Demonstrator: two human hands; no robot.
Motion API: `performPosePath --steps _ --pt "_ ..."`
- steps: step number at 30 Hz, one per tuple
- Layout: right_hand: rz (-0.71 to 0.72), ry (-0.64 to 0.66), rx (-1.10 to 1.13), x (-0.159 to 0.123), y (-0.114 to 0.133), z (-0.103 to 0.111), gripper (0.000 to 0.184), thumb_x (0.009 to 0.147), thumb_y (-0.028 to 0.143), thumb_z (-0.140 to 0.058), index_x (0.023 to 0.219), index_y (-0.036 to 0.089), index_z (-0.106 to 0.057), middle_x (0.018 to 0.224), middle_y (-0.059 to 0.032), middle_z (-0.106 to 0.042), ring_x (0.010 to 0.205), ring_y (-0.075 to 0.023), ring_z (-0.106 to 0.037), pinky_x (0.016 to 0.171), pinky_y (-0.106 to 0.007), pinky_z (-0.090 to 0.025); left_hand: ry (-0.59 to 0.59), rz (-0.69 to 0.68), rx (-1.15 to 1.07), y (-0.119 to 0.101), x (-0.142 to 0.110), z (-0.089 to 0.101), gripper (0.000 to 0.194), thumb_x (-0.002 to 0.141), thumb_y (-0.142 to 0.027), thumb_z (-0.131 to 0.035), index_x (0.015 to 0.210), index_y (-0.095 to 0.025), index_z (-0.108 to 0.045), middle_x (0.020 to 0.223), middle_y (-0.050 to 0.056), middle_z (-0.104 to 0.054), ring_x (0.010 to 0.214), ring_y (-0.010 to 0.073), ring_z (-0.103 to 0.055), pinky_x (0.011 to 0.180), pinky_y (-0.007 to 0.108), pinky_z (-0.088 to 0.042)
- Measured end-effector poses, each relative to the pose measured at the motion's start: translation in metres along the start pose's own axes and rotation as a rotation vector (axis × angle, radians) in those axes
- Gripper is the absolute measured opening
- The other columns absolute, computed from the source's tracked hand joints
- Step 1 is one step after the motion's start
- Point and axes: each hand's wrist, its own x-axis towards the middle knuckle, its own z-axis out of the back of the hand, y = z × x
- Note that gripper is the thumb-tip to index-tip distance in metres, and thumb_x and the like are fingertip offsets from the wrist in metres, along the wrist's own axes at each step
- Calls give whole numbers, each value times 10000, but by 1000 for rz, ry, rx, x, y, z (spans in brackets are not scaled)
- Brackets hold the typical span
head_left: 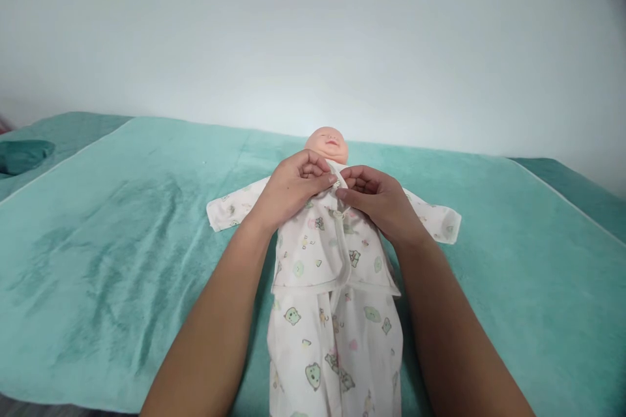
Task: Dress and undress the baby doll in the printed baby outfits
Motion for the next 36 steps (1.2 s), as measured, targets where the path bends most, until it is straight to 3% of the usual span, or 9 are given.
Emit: performPosePath --steps 11,18,25,29,36 --pt "65 16 -136 -5 6 -5 274 736 289 -778 967 217 -648 765 29 -601 668 -116 -506 607 -265 -396 100 -16 6 5 3 6 241 734 -285 -762 913 -187 -635 818 6 -672 784 138 -627 697 248 -474" --pt "71 20 -142 -4 3 -4 305 743 294 -769 1004 222 -630 775 38 -568 659 -111 -488 600 -268 -388 9 2 -38 3 2 0 221 726 -282 -772 851 -188 -616 748 -26 -609 654 91 -547 609 218 -420" --pt "106 -1 -317 -8 9 -10 264 776 285 -724 996 243 -585 714 65 -483 614 -102 -434 567 -262 -362 19 34 12 1 0 0 288 728 -383 -782 862 -204 -600 776 -12 -663 677 114 -586 616 234 -436" --pt "125 -1 -405 -10 10 -13 268 774 246 -716 992 253 -562 718 65 -495 622 -107 -446 564 -261 -366 23 33 7 1 -1 -1 271 724 -353 -776 873 -209 -601 766 -21 -634 722 129 -606 638 242 -445" --pt "135 30 -109 -6 6 -12 235 860 367 -658 1041 236 -584 654 75 -474 532 -94 -435 520 -257 -356 76 77 -131 1 -1 4 245 699 -171 -704 921 -205 -606 734 -42 -586 634 89 -533 604 223 -401"
